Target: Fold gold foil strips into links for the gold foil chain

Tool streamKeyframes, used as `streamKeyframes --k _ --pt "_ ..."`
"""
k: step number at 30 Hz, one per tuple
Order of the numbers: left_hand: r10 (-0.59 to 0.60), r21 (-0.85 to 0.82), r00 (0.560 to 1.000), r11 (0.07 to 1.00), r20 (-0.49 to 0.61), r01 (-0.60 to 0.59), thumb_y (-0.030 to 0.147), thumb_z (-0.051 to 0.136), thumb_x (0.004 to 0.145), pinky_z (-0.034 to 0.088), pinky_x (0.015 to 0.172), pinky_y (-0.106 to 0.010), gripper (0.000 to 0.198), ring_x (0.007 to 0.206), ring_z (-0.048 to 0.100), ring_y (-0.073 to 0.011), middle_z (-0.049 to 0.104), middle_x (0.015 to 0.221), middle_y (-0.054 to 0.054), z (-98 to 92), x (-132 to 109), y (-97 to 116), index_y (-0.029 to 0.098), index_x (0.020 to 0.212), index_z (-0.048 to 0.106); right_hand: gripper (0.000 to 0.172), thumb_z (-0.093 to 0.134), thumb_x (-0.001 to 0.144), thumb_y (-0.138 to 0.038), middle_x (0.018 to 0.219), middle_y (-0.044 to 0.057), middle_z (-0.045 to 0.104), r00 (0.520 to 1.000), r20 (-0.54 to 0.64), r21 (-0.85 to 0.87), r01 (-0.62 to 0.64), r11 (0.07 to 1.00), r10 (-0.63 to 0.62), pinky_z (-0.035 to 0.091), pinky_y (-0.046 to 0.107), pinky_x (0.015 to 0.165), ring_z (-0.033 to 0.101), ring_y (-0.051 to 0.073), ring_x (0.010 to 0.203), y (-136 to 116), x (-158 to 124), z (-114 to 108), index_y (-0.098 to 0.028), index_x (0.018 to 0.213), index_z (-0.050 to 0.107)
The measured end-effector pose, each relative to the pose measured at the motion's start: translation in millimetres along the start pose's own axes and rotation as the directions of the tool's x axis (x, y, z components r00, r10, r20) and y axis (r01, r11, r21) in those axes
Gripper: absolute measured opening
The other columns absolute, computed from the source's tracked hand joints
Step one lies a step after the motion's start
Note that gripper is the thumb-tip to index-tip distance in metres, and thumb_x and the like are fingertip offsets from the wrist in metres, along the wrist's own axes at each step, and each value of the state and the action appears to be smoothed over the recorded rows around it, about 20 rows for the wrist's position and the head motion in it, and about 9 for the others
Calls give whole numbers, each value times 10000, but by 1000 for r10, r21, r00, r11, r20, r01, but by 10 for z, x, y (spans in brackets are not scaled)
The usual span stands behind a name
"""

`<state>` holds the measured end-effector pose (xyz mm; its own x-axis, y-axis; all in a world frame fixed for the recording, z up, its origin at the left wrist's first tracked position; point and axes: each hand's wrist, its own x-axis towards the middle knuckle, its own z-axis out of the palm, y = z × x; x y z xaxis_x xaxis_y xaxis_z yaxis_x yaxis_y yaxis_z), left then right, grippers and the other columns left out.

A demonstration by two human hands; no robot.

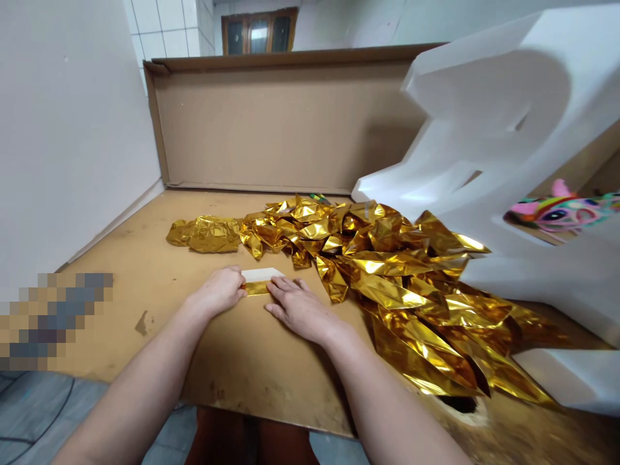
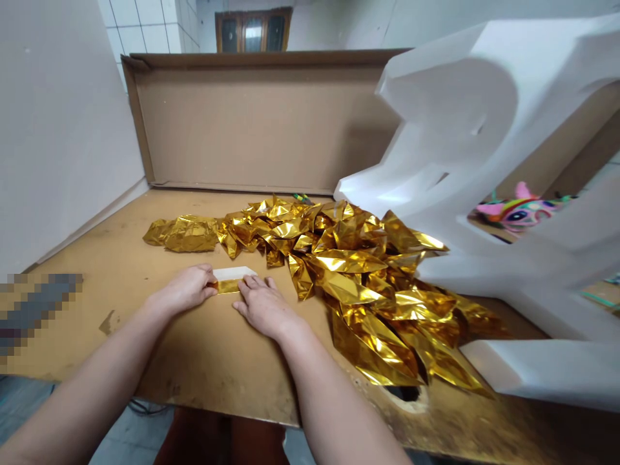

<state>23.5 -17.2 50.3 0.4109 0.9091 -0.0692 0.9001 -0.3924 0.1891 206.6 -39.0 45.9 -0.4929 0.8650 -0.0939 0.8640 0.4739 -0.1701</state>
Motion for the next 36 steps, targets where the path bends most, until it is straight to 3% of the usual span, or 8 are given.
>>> streamKeyframes --k 5,11,19,27,36 --pt "16 1 1000 1000 -12 -16 250 569 818 464 740 -278 156 823 607 -202 627 919 -92 8 -3 6 151 829 689 460 440 896 -308 1433 167 440 999 -9 -12 -37 999 37 244 468 1089 371 267 1339 49 -20 -21 -136 1316 508" --pt "94 -70 995 993 -29 -96 176 541 806 461 793 -277 138 873 598 -202 632 918 -88 72 15 -25 157 808 678 426 466 886 -290 1400 166 477 998 -22 -54 -54 997 53 251 503 1067 397 295 1306 1 -26 -23 -153 1285 526" --pt "215 -133 975 966 -46 -220 147 535 795 461 814 -291 154 890 596 -217 632 917 -86 143 29 6 155 822 687 258 499 888 -285 1079 170 664 1000 -6 -108 -13 994 12 240 476 1056 529 293 1113 -139 -66 -93 -129 984 681" --pt "272 -222 961 936 -42 -275 212 630 768 415 936 -281 353 996 551 -178 585 1078 -30 212 40 -28 262 1116 667 245 495 807 -93 1016 115 707 999 -50 -55 -14 998 11 279 388 987 596 243 1012 16 -55 -135 -161 949 683" --pt "333 -182 943 928 22 -324 256 636 780 386 990 -324 423 1069 510 -212 548 1119 -44 168 27 -29 285 1202 625 332 411 829 -49 1050 89 709 996 -84 -12 33 999 -34 324 347 890 617 215 987 152 9 -102 -177 940 697"
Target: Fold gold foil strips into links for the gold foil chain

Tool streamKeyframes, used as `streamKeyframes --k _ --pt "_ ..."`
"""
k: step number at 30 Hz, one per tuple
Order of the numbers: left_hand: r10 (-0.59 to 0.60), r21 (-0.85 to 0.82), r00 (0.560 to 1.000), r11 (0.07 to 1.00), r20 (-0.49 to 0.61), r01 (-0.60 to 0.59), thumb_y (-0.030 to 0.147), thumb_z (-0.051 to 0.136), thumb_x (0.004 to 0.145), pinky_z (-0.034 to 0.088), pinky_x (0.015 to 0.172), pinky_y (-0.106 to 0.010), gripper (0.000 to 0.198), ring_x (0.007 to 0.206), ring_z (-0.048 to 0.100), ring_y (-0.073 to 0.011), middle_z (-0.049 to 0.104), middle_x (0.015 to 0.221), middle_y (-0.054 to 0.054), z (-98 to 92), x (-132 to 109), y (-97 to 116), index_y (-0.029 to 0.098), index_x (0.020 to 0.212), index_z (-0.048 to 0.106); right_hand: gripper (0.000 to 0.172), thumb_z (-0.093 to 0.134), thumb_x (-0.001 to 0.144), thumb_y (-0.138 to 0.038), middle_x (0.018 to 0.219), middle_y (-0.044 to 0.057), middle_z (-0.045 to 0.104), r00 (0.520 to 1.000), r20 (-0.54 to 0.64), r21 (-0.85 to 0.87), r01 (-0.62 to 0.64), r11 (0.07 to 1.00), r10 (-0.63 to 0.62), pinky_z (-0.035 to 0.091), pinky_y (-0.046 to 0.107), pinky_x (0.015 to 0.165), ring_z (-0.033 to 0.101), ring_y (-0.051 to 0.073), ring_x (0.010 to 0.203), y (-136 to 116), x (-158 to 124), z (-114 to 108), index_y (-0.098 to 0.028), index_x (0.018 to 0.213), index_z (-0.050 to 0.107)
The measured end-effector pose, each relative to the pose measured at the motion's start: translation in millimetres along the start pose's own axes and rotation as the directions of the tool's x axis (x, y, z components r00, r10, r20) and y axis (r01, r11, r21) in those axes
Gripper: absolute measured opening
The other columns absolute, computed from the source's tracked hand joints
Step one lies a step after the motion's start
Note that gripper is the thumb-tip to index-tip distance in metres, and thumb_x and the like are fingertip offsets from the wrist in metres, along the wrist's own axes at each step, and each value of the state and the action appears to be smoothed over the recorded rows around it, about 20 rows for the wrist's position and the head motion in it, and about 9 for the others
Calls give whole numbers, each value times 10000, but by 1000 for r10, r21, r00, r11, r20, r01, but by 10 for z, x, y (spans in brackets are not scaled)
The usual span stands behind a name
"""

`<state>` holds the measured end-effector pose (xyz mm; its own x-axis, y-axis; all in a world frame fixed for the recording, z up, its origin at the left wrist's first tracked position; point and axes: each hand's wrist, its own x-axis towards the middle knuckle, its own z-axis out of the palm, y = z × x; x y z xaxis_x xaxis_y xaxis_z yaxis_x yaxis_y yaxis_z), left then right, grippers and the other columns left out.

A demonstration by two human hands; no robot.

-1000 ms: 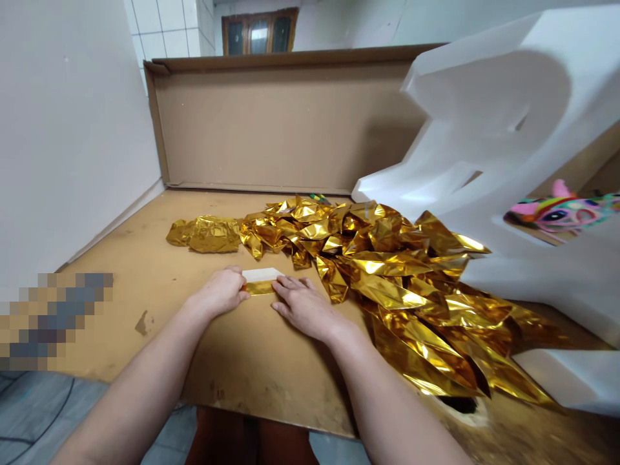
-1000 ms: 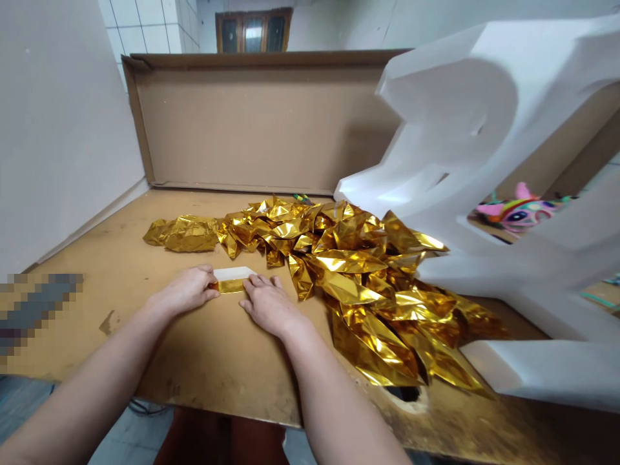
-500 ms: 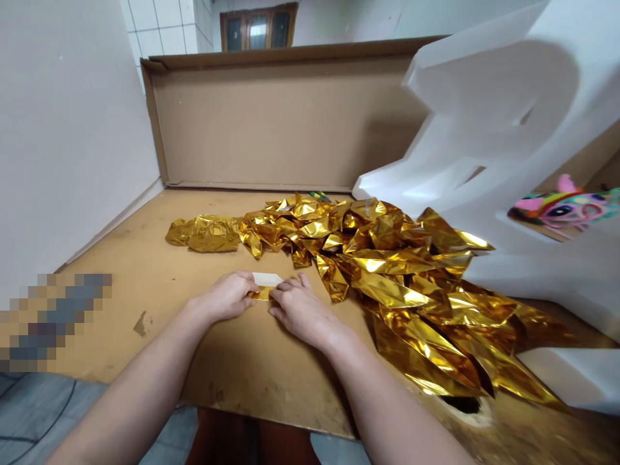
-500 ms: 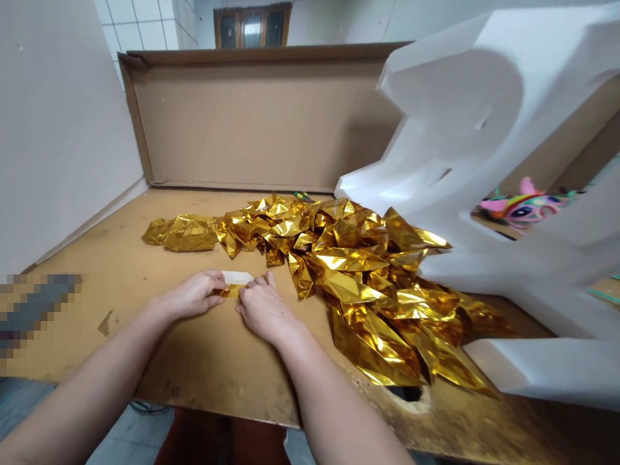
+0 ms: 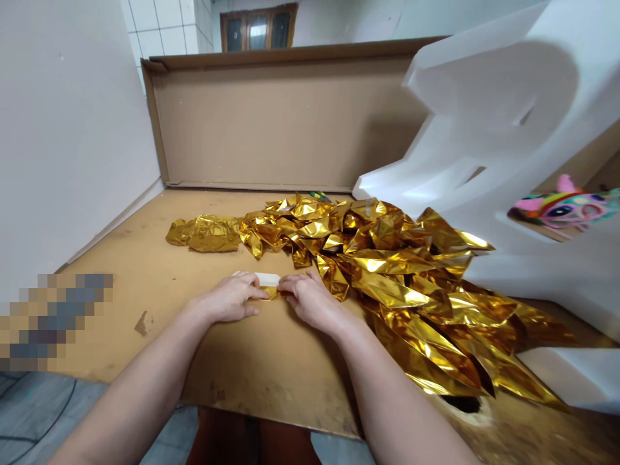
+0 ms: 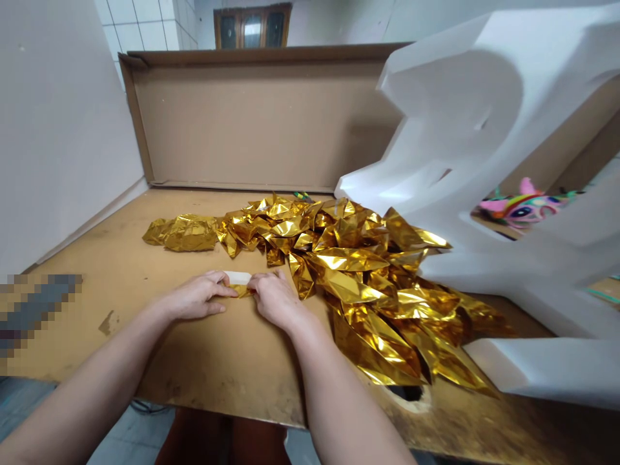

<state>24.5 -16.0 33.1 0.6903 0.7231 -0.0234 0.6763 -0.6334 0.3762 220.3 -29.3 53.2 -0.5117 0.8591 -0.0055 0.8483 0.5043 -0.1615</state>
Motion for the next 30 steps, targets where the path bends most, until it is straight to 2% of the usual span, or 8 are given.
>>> streamKeyframes --k 7,11,17,23,30 --pt "20 9 1000 1000 2 -20 269 651 774 386 988 -343 442 1071 497 -223 545 1098 -47 1 -1 0 299 1213 614 289 431 882 -120 1064 84 704 999 -26 28 -32 999 32 359 326 903 609 213 1005 39 40 44 -166 985 697" --pt "24 9 1000 1000 17 -24 257 651 768 385 993 -348 463 1081 497 -233 546 1114 -65 -5 -5 -5 259 1228 606 267 457 895 -181 1035 92 701 994 -44 37 -100 994 102 393 301 873 604 213 985 -10 46 29 -158 1022 691" --pt "57 -7 998 998 24 -57 281 644 768 399 980 -365 459 1079 503 -241 542 1132 -69 -28 -32 -18 263 1224 599 247 489 894 -222 1047 101 679 978 -72 82 -190 978 196 396 301 871 587 214 999 -70 71 58 -159 1038 678" --pt "57 45 998 997 37 -59 303 668 757 416 954 -384 557 1031 505 -247 531 1083 -70 -45 -45 36 283 1298 535 254 528 882 -245 1035 118 653 959 -96 78 -261 962 268 396 308 860 559 225 1018 -81 127 134 -148 1077 660" --pt "82 145 996 986 44 -87 407 635 796 400 965 -424 463 1075 478 -281 541 1073 -95 -6 -14 59 232 1223 606 235 548 870 -229 1033 116 637 958 -108 34 -265 964 267 388 310 870 536 225 1013 -97 155 176 -147 1064 650"
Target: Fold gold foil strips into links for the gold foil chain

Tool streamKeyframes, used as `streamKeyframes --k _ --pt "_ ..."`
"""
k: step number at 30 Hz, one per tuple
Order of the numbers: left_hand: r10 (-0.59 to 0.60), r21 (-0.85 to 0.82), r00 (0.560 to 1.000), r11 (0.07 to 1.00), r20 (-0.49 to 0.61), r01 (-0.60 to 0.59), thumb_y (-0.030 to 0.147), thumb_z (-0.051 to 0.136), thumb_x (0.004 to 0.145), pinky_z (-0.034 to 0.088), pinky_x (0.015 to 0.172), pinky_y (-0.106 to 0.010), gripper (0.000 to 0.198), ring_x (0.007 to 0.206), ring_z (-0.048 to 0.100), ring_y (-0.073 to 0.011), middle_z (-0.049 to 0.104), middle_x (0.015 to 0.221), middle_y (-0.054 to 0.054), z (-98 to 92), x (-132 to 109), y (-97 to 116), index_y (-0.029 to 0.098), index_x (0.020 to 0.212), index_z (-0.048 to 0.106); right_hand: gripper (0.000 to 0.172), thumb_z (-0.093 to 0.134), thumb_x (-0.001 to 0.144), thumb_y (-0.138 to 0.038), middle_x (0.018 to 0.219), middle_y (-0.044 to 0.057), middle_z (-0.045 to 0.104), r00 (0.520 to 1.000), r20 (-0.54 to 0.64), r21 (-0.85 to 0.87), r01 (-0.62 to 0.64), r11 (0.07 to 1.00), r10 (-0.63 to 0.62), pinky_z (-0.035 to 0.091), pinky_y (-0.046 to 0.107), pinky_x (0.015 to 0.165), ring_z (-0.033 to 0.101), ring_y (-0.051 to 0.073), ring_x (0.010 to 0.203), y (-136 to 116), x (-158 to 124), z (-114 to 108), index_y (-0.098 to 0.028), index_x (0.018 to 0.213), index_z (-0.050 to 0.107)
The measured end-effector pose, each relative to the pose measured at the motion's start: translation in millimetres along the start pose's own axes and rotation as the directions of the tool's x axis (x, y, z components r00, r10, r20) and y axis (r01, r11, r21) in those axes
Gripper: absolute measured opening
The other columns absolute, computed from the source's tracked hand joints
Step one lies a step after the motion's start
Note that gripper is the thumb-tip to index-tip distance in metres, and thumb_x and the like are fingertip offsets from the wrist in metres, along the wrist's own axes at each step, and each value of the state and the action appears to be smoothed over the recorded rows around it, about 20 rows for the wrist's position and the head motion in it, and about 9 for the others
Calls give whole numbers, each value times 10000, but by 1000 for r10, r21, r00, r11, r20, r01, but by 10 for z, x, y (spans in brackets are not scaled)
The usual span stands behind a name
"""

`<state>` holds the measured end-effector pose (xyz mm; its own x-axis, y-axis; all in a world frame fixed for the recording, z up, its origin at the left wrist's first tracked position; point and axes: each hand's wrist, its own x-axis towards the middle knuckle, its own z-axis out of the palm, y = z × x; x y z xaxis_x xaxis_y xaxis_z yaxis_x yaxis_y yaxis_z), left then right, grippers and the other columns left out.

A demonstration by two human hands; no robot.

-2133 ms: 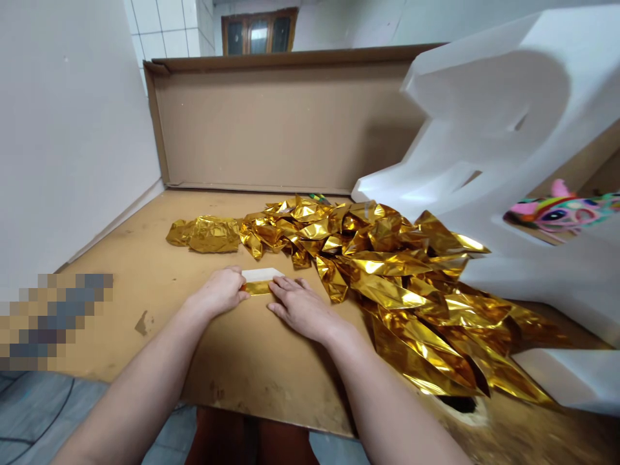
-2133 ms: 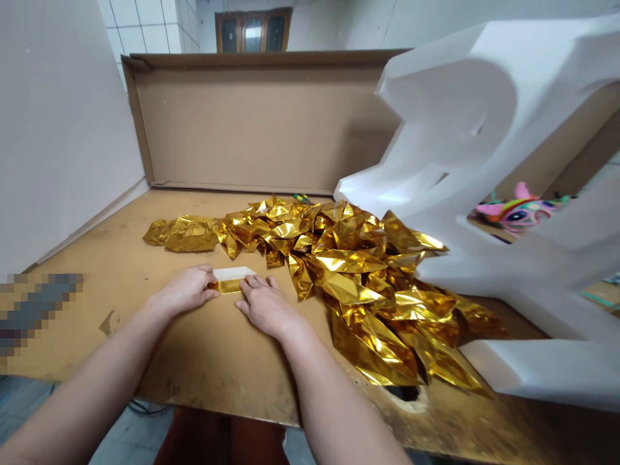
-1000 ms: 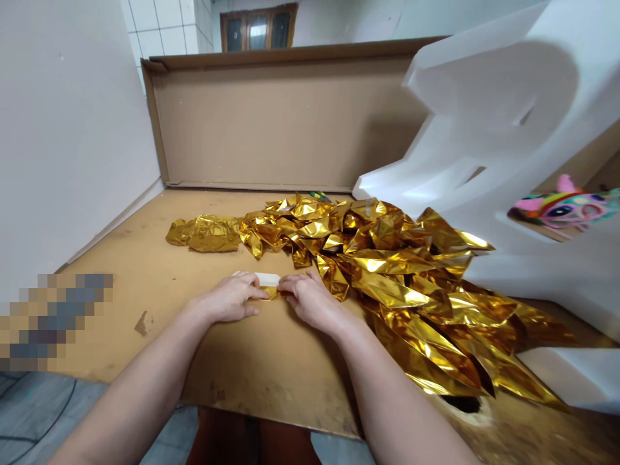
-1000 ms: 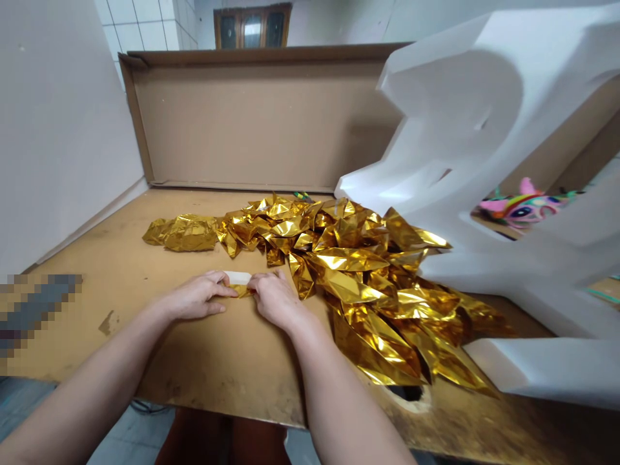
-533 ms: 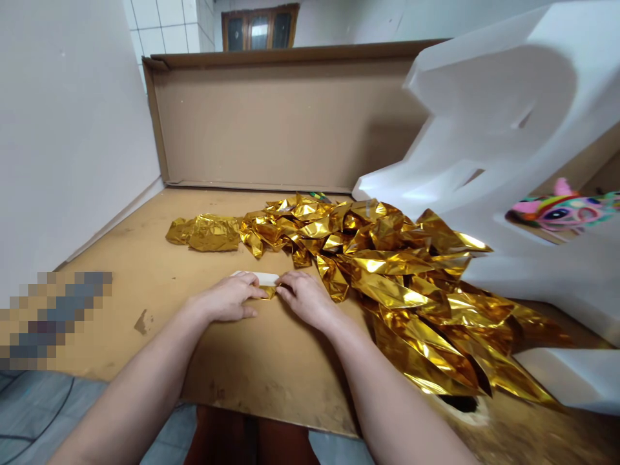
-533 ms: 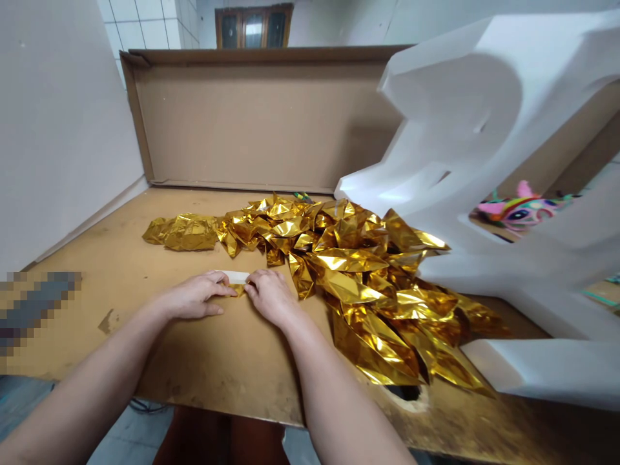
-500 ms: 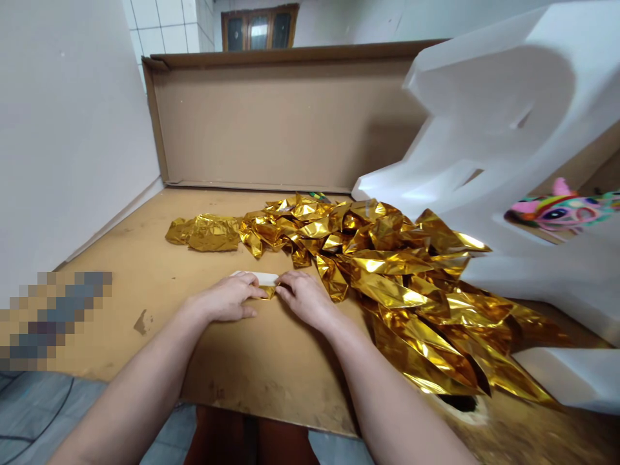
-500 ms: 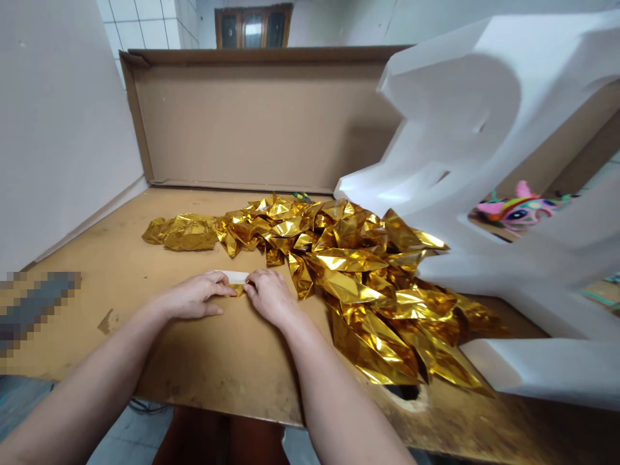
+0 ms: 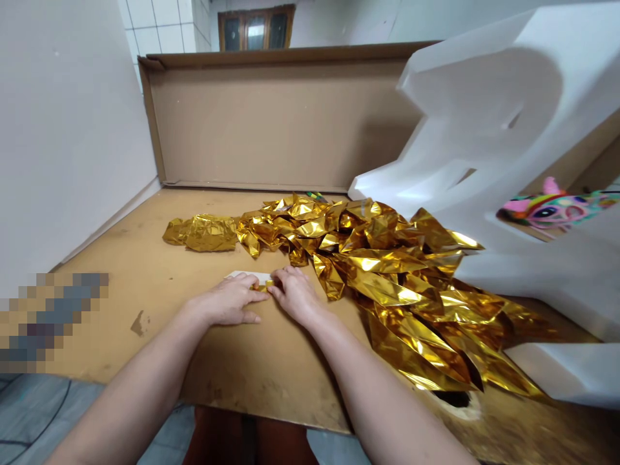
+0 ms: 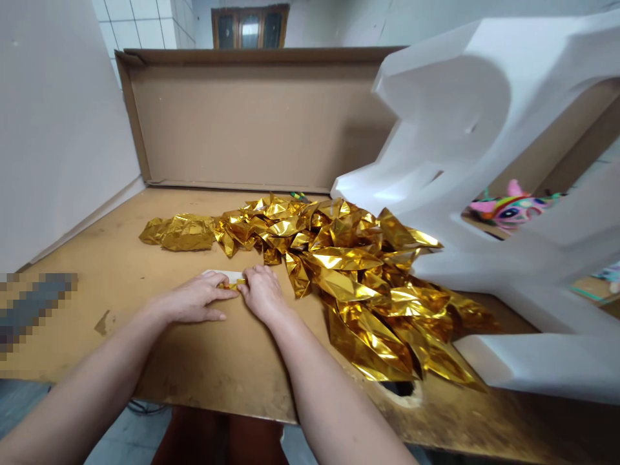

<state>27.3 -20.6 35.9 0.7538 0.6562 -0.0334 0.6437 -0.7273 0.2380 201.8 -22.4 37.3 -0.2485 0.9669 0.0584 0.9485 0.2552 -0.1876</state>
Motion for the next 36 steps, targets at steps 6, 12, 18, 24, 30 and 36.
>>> streamKeyframes --k 6,12,18,24,30,36 --pt "20 8 1000 1000 -17 -20 432 635 791 409 949 -420 501 1058 476 -279 542 1082 -100 30 8 -40 225 1245 590 257 438 907 -180 1037 129 641 991 -80 -37 102 994 -105 358 324 918 527 229 1022 -51 -120 -112 -120 1009 666" --pt "31 -1 999 1000 -22 -31 429 643 786 402 963 -415 509 1054 478 -268 534 1077 -89 25 12 -49 258 1261 578 384 382 830 -39 1087 122 682 967 130 -23 223 975 -218 391 302 904 590 213 1022 -67 -225 -174 -130 1078 661" --pt "34 -13 999 999 -25 -35 429 642 786 396 972 -414 518 1068 472 -269 527 1087 -87 26 8 -54 271 1274 569 513 361 797 -28 1329 151 559 962 205 -26 191 981 -182 353 339 1028 518 227 1218 -60 -260 -192 -109 1251 586" --pt "50 -15 998 999 -49 -51 435 639 786 397 963 -396 499 1062 481 -252 529 1093 -69 68 8 -105 287 1259 575 542 353 803 -26 1344 140 549 972 204 -55 126 991 -112 352 338 1040 516 219 1228 -10 -223 -221 -125 1299 548" --pt "43 -22 998 999 -37 -44 429 646 780 406 954 -393 488 1052 483 -256 531 1085 -77 62 11 -105 268 1238 595 538 330 812 -12 1370 194 506 979 161 -100 138 985 -121 283 379 1094 451 242 1286 -63 -225 -178 -56 1313 523" --pt "50 -40 998 998 -40 -52 416 658 772 399 966 -407 480 1063 475 -267 534 1075 -84 38 10 -85 263 1224 607 507 361 795 -21 1337 192 537 957 164 5 241 971 -238 271 409 1095 454 234 1279 -116 -231 -97 -67 1255 569"
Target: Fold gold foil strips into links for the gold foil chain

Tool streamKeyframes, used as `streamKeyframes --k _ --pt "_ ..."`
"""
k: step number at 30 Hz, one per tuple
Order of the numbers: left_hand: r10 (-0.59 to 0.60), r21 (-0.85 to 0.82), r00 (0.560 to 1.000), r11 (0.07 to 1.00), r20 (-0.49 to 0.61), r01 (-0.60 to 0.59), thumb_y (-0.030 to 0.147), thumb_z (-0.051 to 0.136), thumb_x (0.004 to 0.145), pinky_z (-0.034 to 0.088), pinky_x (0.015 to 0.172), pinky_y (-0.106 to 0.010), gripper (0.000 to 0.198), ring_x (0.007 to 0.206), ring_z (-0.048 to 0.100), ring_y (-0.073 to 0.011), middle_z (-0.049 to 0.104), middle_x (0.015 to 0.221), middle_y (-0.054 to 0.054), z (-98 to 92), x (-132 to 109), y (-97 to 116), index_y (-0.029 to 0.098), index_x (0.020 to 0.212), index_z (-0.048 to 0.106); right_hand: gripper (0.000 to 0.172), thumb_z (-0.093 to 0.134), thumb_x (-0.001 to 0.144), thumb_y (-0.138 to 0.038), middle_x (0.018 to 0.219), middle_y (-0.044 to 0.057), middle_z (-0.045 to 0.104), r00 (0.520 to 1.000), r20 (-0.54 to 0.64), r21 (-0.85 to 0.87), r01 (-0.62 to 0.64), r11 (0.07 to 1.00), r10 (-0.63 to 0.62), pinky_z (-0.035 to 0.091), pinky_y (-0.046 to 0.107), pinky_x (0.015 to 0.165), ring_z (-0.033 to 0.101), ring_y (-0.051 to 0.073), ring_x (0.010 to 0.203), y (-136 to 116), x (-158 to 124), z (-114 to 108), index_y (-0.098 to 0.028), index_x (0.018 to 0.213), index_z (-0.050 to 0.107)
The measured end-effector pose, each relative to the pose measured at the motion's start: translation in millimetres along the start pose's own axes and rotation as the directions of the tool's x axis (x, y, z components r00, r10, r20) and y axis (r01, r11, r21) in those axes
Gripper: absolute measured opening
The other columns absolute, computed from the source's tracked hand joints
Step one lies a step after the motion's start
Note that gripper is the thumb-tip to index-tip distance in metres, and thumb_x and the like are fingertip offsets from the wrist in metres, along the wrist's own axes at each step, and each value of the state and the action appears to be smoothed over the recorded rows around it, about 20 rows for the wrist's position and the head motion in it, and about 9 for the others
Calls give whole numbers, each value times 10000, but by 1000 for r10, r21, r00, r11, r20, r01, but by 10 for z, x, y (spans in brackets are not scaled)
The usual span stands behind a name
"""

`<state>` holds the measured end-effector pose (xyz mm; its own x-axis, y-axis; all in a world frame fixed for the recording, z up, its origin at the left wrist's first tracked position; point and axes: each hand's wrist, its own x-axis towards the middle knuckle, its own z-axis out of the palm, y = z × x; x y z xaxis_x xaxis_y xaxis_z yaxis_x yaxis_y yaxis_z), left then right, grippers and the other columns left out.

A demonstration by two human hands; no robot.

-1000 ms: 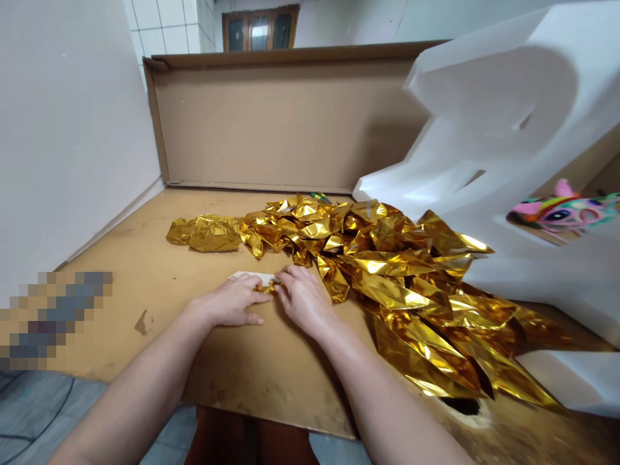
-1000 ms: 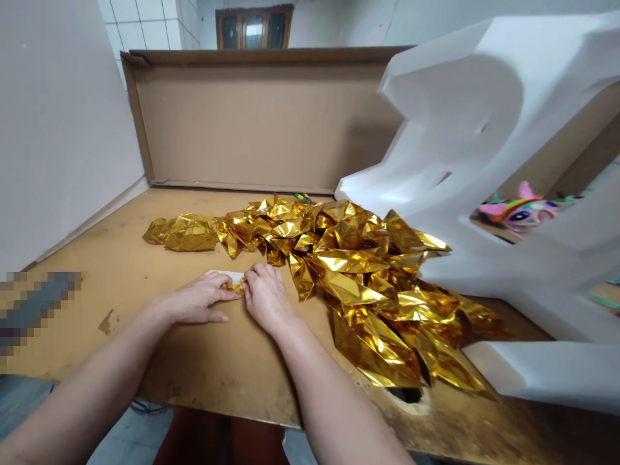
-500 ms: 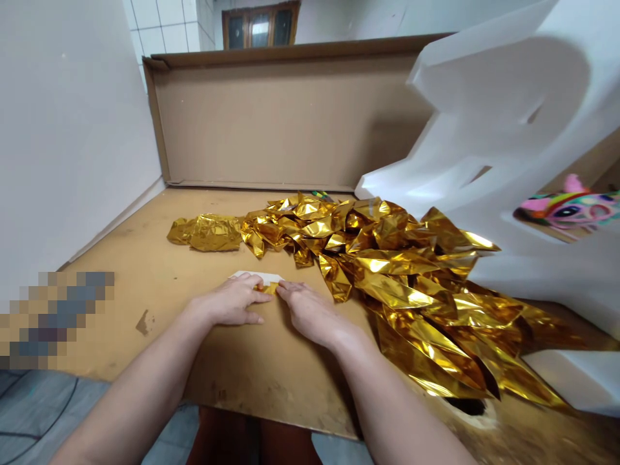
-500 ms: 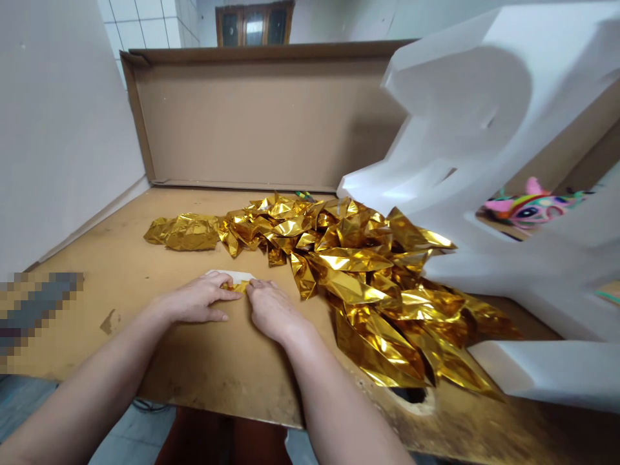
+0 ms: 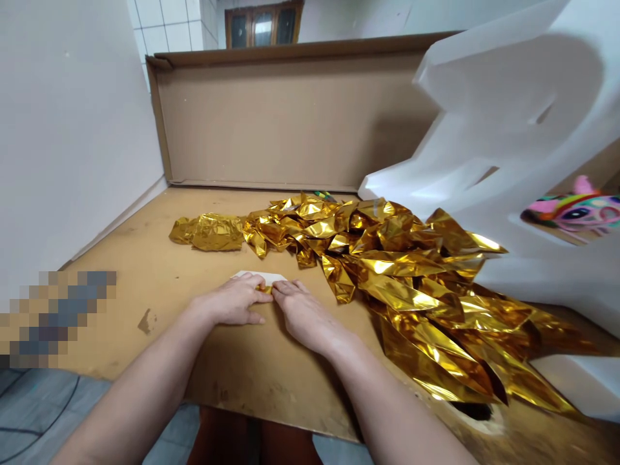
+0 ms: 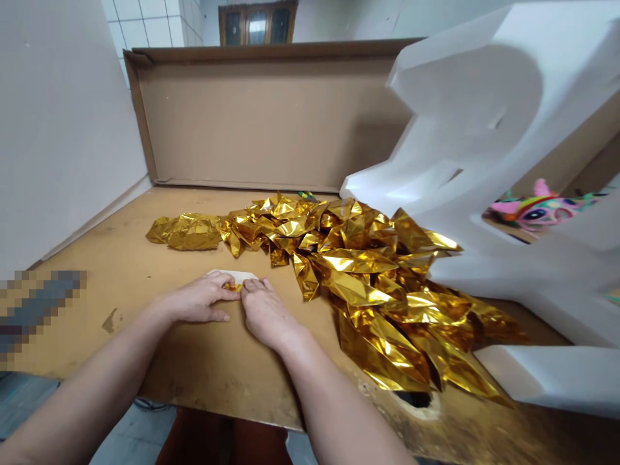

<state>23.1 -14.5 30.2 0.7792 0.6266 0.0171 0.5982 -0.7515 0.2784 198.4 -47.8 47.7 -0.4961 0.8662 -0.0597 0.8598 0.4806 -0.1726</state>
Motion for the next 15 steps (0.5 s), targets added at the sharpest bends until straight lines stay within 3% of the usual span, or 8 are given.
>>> streamKeyframes --k 4,9,15 --pt "-12 -2 1000 1000 27 12 403 654 777 395 971 -415 485 1071 474 -271 535 1082 -91 -24 -2 24 250 1233 600 522 372 782 -15 1299 163 577 999 -35 24 -25 999 25 302 390 1066 516 223 1213 46 16 32 -109 1255 572" --pt "-28 -27 999 999 26 29 374 660 766 396 972 -421 439 1068 480 -270 546 1072 -86 -41 -4 37 239 1183 632 488 352 840 -49 1332 179 543 998 -40 -33 -51 998 50 323 346 1038 493 230 1231 65 21 29 -78 1292 535" --pt "-82 -254 995 965 -61 64 207 627 761 430 918 -327 329 972 535 -197 561 1029 -49 11 14 -50 218 1088 662 396 342 884 -69 1202 178 616 998 -53 -84 -40 996 36 351 334 987 540 233 1114 28 64 41 -62 1177 608"
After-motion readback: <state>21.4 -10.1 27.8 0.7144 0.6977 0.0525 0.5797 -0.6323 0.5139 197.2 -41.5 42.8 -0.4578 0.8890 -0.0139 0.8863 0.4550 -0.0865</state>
